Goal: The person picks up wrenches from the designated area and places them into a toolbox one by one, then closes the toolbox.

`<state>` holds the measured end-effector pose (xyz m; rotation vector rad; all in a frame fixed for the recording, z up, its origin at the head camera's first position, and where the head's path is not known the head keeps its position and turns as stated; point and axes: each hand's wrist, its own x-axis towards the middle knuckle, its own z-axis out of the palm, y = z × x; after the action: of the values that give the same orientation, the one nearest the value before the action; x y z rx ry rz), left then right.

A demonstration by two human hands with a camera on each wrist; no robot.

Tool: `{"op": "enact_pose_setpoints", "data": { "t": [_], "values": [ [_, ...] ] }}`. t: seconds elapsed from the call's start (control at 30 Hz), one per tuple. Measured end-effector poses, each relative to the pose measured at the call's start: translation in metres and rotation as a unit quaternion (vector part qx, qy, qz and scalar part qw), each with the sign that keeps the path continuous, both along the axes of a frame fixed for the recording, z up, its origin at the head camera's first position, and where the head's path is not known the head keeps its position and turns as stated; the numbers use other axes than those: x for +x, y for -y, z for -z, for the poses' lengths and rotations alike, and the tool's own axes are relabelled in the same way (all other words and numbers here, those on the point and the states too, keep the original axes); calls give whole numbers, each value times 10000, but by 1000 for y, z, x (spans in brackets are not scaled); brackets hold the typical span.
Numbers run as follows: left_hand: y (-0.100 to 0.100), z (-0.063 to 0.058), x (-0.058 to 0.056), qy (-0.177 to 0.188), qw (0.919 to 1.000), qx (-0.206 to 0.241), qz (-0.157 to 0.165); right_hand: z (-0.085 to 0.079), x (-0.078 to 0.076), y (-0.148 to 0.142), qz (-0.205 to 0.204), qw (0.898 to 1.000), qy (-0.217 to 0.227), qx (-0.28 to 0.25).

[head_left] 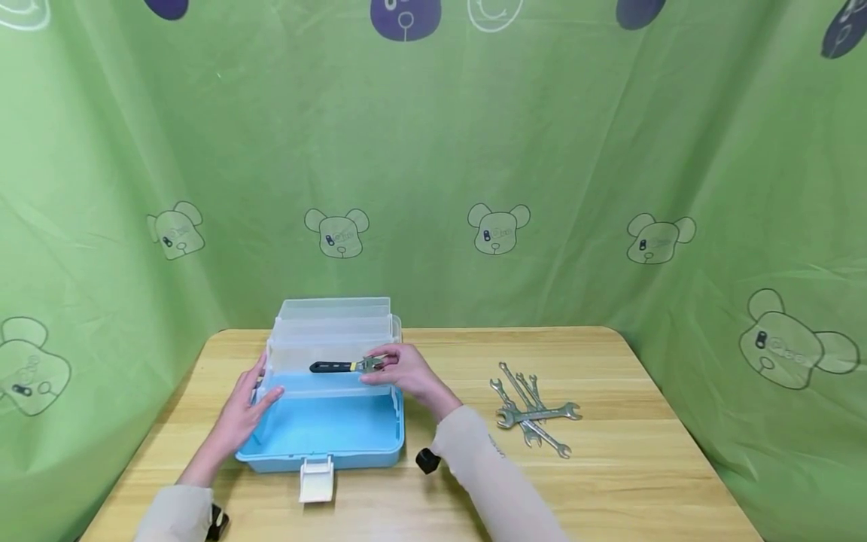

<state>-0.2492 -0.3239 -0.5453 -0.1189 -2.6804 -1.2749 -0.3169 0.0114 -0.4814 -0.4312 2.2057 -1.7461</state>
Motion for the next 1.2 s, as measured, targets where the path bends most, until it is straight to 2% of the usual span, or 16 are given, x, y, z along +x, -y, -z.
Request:
{"op": "enact_pose_setpoints", "data": {
  "t": [0.23, 0.47, 0.8, 1.0, 1.2],
  "values": [
    [0, -2, 1, 30, 10000, -51, -20, -3, 2, 20, 137, 9999, 100, -31],
    [-1, -1, 2, -134, 9999, 72, 36, -4, 2, 27, 208, 9998, 66, 27],
    [-1, -2, 3, -81, 10000, 23, 3, -5, 1, 40, 379, 9982, -157, 441],
    [-1, -2, 3, -82, 10000, 44, -1, -6, 2, 45, 326, 9976, -278, 553],
    [-1, 0, 2, -186, 9998, 54, 16, -2, 1, 49, 332, 9931, -645, 925]
  ]
}}
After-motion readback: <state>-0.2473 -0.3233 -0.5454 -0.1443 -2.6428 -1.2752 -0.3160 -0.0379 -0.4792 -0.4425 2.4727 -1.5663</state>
